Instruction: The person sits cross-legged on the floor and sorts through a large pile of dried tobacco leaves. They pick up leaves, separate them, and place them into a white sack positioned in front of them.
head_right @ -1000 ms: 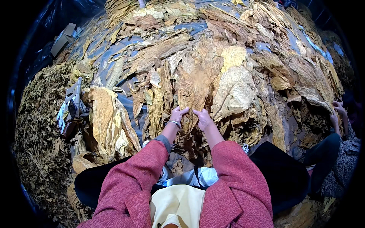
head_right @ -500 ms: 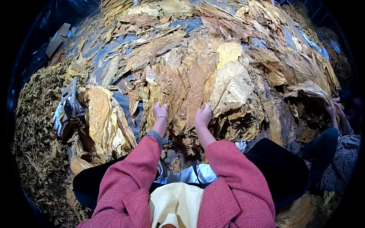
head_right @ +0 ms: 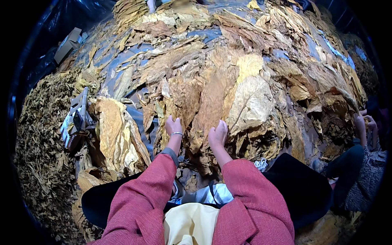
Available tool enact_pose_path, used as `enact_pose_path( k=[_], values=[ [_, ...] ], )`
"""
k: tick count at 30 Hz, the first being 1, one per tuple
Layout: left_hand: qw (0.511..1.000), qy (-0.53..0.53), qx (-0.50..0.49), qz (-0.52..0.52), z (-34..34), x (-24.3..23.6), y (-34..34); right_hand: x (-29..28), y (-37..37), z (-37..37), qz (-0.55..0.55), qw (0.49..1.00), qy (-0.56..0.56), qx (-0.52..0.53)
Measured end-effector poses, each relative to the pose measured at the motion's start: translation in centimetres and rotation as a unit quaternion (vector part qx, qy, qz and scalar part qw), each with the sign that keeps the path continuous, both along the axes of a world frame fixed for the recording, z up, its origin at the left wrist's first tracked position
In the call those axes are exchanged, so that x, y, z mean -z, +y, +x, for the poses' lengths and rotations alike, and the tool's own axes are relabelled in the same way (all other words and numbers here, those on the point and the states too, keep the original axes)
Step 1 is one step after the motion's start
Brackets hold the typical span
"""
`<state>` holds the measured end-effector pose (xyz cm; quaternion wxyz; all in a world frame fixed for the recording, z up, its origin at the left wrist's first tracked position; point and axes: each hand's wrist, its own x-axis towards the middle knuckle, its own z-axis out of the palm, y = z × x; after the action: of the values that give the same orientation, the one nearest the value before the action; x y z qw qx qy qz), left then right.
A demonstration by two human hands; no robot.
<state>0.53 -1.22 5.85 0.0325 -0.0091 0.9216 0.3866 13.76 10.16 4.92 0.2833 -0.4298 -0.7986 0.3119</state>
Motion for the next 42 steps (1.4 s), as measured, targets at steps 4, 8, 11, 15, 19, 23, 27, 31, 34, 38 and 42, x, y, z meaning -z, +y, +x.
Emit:
enact_pose_path(
  k=[4, 8, 11, 15, 19, 23, 27, 31, 34, 38, 42],
  values=[
    [1.000, 0.018, -0.004, -0.006, -0.2, 0.1, -0.5, -0.6, 0.4, 0.0, -0.102, 0.994, -0.025, -0.019],
    [0.998, -0.001, 0.020, 0.053, 0.7, 0.6, 0.5, -0.9, 1.1, -0.3, -0.175, 0.982, -0.077, 0.005],
    [0.998, 0.019, 0.040, 0.036, 0.8, 1.0, 0.7, -0.6, 1.6, -0.8, -0.126, 0.982, -0.137, 0.028],
    [0.998, 0.020, 0.037, 0.036, 1.0, 0.0, -0.1, -3.6, 1.4, -1.5, -0.160, 0.960, -0.230, 0.013],
    [0.998, 0.032, 0.037, 0.042, 0.8, 0.6, -0.4, -4.7, 1.6, -2.1, -0.170, 0.948, -0.270, 0.018],
    [0.999, -0.001, 0.032, 0.041, 1.0, 0.6, 0.0, -3.6, 1.6, -1.9, -0.136, 0.940, -0.311, 0.036],
    [0.997, -0.024, 0.033, 0.064, 0.9, 0.9, -0.2, -2.6, 1.4, -1.6, -0.086, 0.937, -0.337, -0.027],
    [0.996, -0.043, 0.052, 0.056, 0.7, 1.4, -0.1, -2.2, 1.8, -1.8, -0.042, 0.967, -0.248, -0.037],
    [0.999, -0.019, 0.036, 0.026, 0.7, 1.3, -0.4, -2.1, 2.0, -1.4, -0.020, 0.990, -0.132, -0.051],
    [0.996, -0.048, 0.014, 0.070, 0.7, 0.8, -0.4, -1.9, 2.6, -0.9, -0.057, 0.998, -0.009, -0.029],
    [0.998, 0.000, 0.019, 0.056, -0.3, 3.0, -0.9, -0.6, 2.7, -0.9, -0.082, 0.995, 0.058, -0.008]
  ],
)
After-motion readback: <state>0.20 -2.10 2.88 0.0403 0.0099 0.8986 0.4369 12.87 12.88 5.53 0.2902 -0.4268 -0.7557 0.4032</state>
